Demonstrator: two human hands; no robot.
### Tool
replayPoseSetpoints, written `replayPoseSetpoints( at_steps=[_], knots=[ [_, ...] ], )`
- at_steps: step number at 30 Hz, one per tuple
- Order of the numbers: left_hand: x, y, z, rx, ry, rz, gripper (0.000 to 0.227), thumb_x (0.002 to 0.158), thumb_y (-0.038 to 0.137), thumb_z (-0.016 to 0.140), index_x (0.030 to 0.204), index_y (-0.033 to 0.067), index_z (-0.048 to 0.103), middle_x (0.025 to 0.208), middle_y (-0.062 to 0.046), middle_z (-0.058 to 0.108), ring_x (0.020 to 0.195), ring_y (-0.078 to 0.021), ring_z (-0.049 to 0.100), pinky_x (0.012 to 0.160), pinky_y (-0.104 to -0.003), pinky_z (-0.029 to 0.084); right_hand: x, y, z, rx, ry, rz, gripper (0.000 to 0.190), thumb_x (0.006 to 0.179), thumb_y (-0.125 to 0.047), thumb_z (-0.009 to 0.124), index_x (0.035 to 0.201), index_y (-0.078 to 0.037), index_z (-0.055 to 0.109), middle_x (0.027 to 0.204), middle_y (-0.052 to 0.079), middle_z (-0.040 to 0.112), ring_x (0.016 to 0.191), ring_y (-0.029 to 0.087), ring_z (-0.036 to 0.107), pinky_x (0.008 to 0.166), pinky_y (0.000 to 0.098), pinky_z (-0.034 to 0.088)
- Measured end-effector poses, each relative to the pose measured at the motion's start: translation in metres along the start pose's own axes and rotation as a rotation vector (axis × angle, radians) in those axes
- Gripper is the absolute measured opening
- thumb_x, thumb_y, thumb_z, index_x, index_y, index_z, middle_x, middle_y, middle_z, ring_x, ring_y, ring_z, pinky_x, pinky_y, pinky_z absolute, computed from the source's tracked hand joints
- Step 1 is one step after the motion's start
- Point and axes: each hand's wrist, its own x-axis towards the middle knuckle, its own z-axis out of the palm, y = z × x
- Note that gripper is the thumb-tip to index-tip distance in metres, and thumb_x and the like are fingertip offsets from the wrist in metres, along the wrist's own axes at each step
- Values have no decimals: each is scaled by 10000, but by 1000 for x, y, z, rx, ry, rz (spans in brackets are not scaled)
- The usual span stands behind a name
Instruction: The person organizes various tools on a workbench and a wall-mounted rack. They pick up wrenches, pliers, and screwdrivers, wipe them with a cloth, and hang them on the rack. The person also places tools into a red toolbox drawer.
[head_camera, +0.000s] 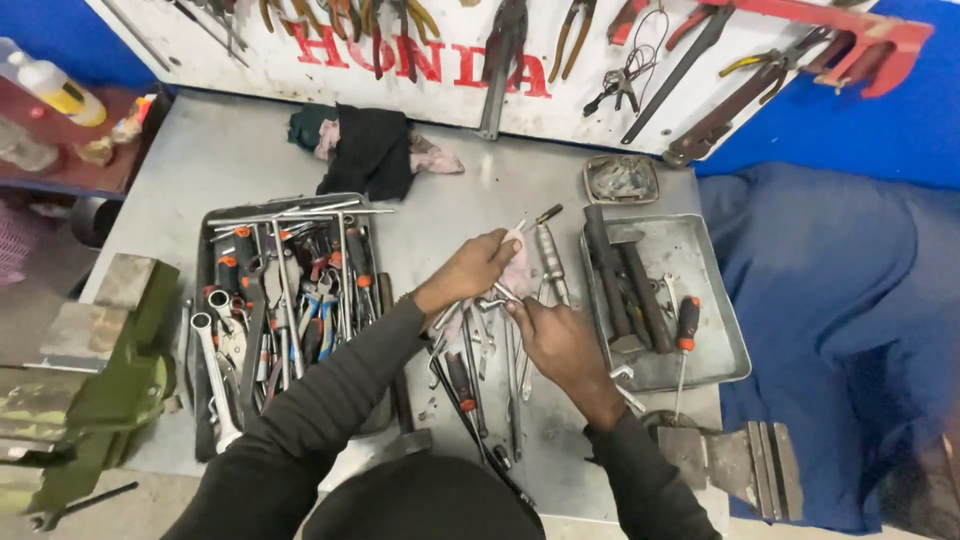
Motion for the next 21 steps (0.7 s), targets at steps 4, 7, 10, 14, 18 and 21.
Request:
replayPoseSetpoints(
  at_steps=[4, 7, 10, 14, 18, 21],
  knots=[
    [-12, -7, 3, 179, 59, 15, 475, 1038, 350, 343, 1243, -31, 539, 1111, -321, 657, 1120, -482, 613, 954, -600, 491, -5, -5, 6, -25, -12, 8, 480, 1031, -408, 412, 1031, -33, 713, 676, 226, 694, 668, 372, 729, 553, 459, 555],
    [-35, -1, 8, 279, 63, -49, 435, 1042, 372, 304, 1190, 30, 528, 1014, -274, 687, 1060, -446, 657, 881, -569, 539, 7, 16, 21, 61, 32, 33, 476, 1048, -392, 413, 1031, -33, 725, 664, 190, 697, 617, 283, 722, 518, 358, 541],
    [-50, -11, 13, 182, 78, -95, 504, 1050, 436, 281, 1123, 16, 551, 955, -297, 688, 1022, -475, 664, 853, -582, 535, 9, 12, 14, 164, -21, 78, 505, 1045, -406, 394, 943, -48, 735, 749, 199, 723, 759, 367, 734, 637, 459, 561],
    [-78, -18, 12, 113, 22, -200, 553, 1027, 470, 343, 1164, -20, 558, 1002, -324, 673, 1063, -496, 636, 885, -595, 510, -3, 2, 27, 232, -109, 106, 504, 1048, -405, 396, 930, -47, 731, 771, 163, 739, 764, 326, 735, 682, 442, 563],
    [-68, -58, 8, -274, 120, -324, 542, 973, 452, 524, 1278, 9, 595, 1176, -327, 641, 1220, -478, 561, 1011, -582, 443, -5, 6, 44, 378, -195, 47, 542, 1060, -414, 370, 977, -2, 712, 867, 209, 754, 861, 387, 727, 757, 508, 565],
    [-59, -98, -23, -382, 288, -408, 511, 949, 424, 549, 1219, 1, 646, 1089, -259, 687, 1136, -387, 619, 976, -493, 474, -32, 9, 13, 215, -213, 16, 423, 1012, -348, 509, 1072, 42, 661, 807, 279, 714, 785, 415, 719, 710, 506, 534]
  ],
)
